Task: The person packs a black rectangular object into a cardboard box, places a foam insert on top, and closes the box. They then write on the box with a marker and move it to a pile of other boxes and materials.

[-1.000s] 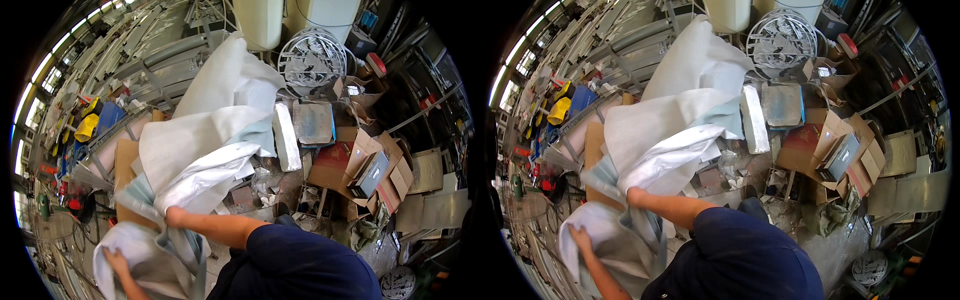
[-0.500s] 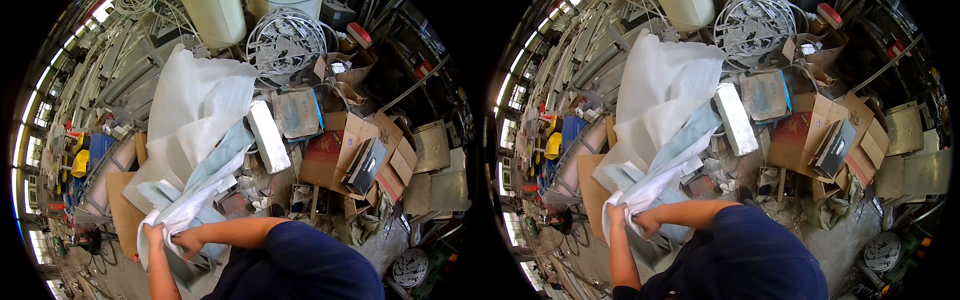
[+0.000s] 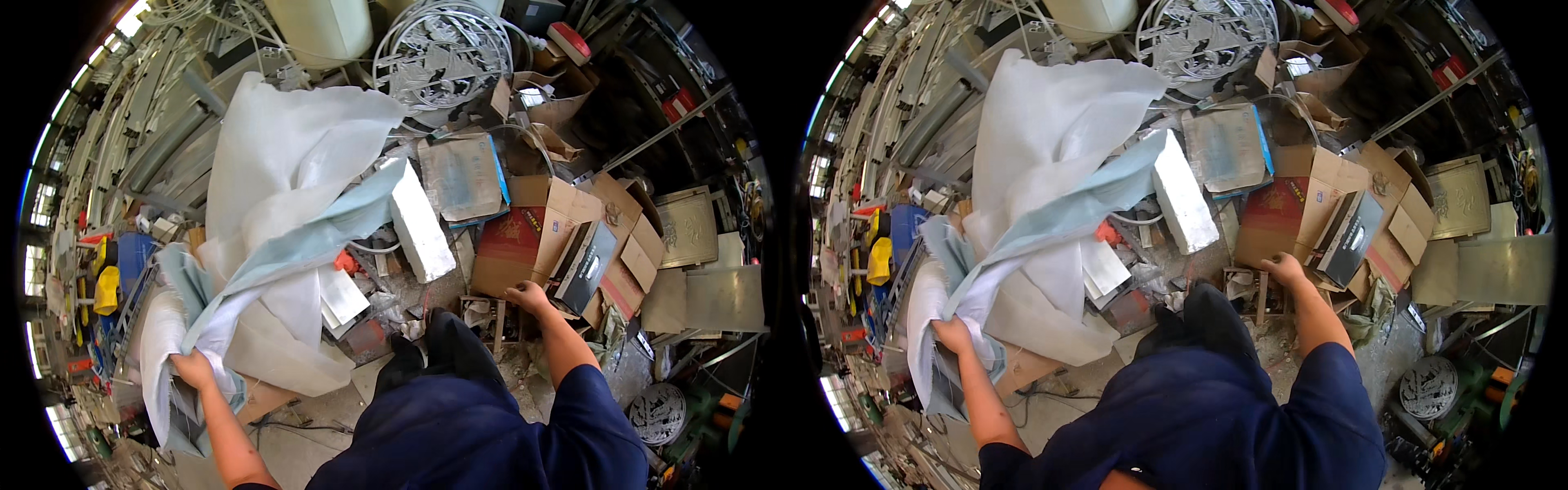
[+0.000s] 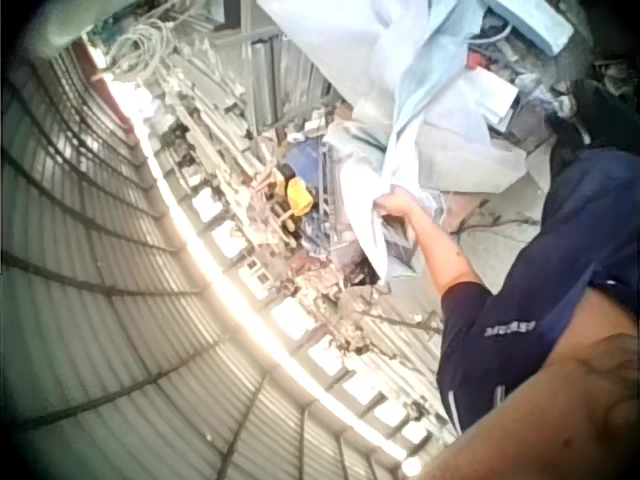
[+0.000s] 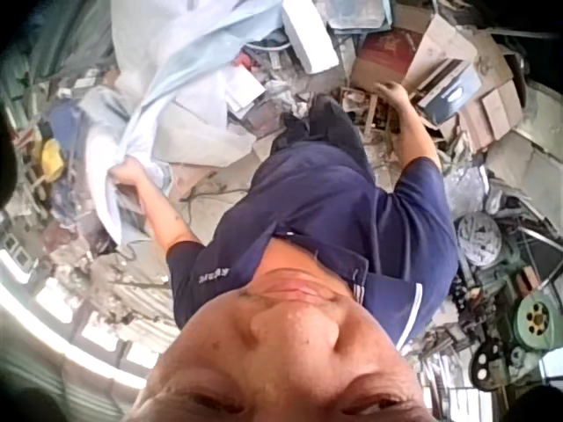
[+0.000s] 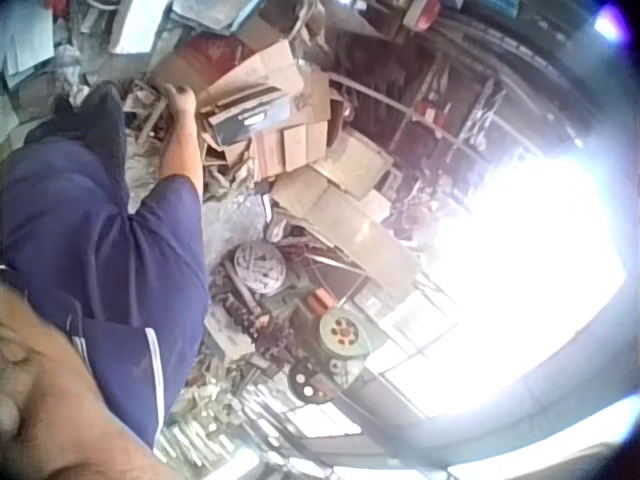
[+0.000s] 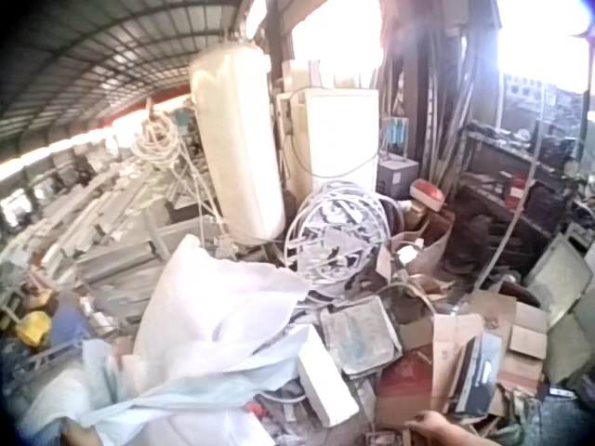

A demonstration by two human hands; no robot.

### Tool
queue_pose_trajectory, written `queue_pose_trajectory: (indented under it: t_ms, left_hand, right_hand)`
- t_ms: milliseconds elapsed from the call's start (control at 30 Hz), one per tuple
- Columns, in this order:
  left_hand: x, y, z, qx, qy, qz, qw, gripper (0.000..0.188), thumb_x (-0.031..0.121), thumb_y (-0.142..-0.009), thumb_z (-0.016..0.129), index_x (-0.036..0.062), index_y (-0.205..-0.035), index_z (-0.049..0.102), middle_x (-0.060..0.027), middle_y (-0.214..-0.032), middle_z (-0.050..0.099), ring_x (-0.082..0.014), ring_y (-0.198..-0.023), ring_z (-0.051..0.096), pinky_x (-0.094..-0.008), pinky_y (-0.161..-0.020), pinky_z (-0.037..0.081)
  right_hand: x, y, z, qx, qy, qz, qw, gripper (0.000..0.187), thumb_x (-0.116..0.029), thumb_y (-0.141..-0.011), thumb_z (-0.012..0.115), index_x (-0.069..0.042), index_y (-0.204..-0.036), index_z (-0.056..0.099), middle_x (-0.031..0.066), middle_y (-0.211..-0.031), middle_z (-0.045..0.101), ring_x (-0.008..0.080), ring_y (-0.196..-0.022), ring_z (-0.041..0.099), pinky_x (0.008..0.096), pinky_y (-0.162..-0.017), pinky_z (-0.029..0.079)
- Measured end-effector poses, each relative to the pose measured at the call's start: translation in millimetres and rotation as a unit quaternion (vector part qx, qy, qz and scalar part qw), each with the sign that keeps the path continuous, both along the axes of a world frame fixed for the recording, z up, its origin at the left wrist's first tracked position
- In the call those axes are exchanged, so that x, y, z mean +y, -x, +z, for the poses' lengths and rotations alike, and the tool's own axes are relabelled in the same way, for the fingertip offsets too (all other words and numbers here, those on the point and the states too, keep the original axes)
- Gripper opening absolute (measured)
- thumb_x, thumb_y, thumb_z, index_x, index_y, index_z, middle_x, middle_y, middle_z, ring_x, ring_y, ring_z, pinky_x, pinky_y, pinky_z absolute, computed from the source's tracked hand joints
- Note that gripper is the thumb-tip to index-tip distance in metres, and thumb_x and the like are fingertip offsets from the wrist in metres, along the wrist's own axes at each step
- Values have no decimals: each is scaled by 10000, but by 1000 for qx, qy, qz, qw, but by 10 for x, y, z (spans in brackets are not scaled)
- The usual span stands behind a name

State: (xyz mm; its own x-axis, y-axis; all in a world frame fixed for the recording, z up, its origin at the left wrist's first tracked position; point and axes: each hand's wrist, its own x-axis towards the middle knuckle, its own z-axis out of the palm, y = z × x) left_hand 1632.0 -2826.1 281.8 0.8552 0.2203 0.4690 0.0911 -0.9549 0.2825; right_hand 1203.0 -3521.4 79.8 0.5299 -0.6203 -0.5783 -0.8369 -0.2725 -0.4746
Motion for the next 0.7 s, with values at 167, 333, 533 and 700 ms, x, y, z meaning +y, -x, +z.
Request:
queue_pose_trajectory:
  t_ms: [167,333,533,700]
  left_hand:
    - [-405,-378,-385,32,-31,-45,998,478,42,-810,608,-80,-1265,532,-314,-1218,610,-466,-1138,583,-473,-971,460]
    - [-614,-746,-712,73,-64,-32,995,463,113,-849,676,-88,-1247,549,-305,-1182,638,-463,-1142,592,-484,-984,462]
    - [-1280,-890,-997,154,-134,-20,979,457,40,-838,594,-119,-1261,529,-329,-1227,605,-468,-1176,567,-471,-1024,433]
    - [-1369,-987,-1267,238,-171,90,952,466,8,-809,558,-126,-1256,533,-319,-1216,612,-457,-1173,571,-449,-1024,426]
  right_hand:
    - [-673,145,-229,111,-29,-95,989,826,-497,-772,774,81,-1322,559,241,-1308,610,337,-1215,596,390,-1001,481]
    - [-1500,-367,-1052,93,-66,-142,983,962,-526,-724,812,93,-1381,480,231,-1291,621,319,-1219,595,376,-1013,471]
    - [-2699,-1607,-2380,17,-29,-146,989,1043,-466,-692,865,107,-1424,394,222,-1251,634,304,-1180,614,374,-980,490]
    - [-3796,-2431,-3656,36,40,-192,980,1200,-566,-667,838,87,-1493,263,298,-1523,324,390,-1421,350,426,-1139,357]
